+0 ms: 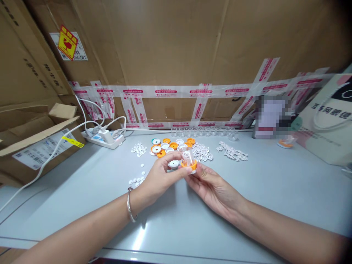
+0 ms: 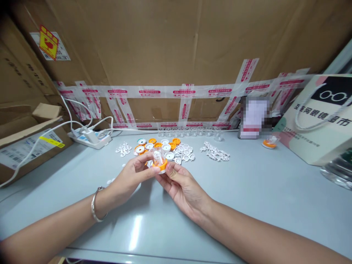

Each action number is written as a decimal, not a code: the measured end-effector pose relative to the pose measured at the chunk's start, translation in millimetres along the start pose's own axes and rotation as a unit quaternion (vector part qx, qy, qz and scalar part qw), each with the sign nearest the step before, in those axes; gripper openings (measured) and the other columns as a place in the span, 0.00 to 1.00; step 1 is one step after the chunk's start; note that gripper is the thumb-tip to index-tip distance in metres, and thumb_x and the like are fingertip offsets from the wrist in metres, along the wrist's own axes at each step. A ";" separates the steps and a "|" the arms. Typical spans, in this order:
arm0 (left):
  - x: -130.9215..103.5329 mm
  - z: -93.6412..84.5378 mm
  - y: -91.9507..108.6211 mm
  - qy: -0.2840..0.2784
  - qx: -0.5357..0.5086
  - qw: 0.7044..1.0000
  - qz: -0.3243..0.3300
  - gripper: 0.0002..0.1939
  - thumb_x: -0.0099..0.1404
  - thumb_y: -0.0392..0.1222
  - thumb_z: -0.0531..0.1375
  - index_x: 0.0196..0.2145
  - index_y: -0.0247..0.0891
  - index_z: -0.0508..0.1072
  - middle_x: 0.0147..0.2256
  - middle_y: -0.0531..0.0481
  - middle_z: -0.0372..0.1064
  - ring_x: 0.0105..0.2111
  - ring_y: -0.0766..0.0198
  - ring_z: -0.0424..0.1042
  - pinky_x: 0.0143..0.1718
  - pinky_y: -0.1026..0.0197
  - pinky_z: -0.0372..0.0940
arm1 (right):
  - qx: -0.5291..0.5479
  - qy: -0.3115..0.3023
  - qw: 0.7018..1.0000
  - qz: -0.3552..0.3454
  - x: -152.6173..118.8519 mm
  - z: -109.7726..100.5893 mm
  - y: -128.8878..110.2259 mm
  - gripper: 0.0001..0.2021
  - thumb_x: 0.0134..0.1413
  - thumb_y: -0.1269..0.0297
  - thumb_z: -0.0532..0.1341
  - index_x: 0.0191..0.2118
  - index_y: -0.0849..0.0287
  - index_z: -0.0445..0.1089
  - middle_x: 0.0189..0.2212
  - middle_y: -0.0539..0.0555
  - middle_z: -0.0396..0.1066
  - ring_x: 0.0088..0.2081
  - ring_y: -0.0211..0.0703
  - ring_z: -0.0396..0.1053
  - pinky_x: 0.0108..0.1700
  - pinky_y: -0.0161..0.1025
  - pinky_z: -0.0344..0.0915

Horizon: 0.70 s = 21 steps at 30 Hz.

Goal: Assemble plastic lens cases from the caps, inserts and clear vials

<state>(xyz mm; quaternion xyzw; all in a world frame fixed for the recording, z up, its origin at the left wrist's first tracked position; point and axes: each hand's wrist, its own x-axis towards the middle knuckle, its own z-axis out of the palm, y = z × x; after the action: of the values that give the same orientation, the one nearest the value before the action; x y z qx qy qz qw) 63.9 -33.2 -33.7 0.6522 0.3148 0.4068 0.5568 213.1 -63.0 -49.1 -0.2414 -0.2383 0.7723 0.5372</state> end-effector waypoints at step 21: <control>-1.8 -2.1 -6.7 0.089 0.215 0.964 0.127 0.12 0.57 0.42 0.62 0.40 0.39 0.69 0.42 0.48 0.70 0.44 0.61 0.67 0.49 0.58 0.60 | 0.033 0.089 0.995 0.032 -1.9 2.0 -6.2 0.07 0.49 0.74 0.62 0.37 0.66 0.72 0.38 0.55 0.74 0.40 0.36 0.73 0.47 0.32 0.70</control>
<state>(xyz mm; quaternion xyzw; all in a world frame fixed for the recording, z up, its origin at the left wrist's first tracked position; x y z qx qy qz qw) 61.5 -32.5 -40.5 0.7523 0.3574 0.4537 0.3169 216.9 -63.1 -43.4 -0.2992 -0.1556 0.7720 0.5388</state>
